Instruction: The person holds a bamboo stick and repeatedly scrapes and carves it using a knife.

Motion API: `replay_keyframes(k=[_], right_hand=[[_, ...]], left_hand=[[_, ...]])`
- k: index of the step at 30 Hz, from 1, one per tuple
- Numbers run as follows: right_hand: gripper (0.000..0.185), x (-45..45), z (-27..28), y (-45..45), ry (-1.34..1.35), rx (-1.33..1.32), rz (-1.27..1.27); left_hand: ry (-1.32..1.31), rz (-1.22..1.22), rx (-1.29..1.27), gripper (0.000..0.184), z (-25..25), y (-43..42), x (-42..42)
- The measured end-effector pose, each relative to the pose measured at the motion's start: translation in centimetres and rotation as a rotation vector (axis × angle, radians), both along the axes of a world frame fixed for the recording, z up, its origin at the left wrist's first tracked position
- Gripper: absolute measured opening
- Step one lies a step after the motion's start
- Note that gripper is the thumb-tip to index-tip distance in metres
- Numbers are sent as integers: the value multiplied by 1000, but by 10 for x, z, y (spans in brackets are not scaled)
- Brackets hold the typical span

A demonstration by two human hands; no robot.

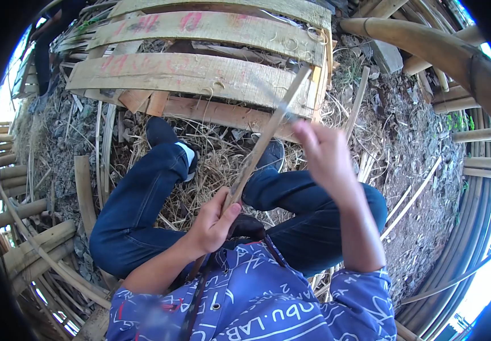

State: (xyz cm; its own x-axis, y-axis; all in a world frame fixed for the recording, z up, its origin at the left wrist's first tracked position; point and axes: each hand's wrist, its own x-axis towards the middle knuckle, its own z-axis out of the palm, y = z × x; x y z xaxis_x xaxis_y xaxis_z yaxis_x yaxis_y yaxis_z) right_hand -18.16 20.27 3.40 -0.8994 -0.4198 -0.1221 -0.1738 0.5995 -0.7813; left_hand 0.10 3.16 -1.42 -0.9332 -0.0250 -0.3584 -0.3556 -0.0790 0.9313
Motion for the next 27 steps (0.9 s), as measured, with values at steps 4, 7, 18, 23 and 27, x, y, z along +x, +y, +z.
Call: replay_keyframes(k=[4, 7, 18, 23, 27], right_hand=[[36, 29, -9, -2, 148, 124, 323], [35, 20, -11, -5, 181, 125, 235], [48, -34, 8, 17, 218, 95, -29], [43, -17, 9, 14, 129, -137, -59], [39, -15, 10, 8, 118, -197, 29]], left_hand=[[-15, -5, -11, 26, 5, -5, -2], [14, -26, -75, 27, 10, -4, -1], [-30, -67, 165, 27, -3, -9, 0], [-208, -98, 400, 46, 12, -27, -5], [-238, -73, 531, 52, 16, -50, 6]])
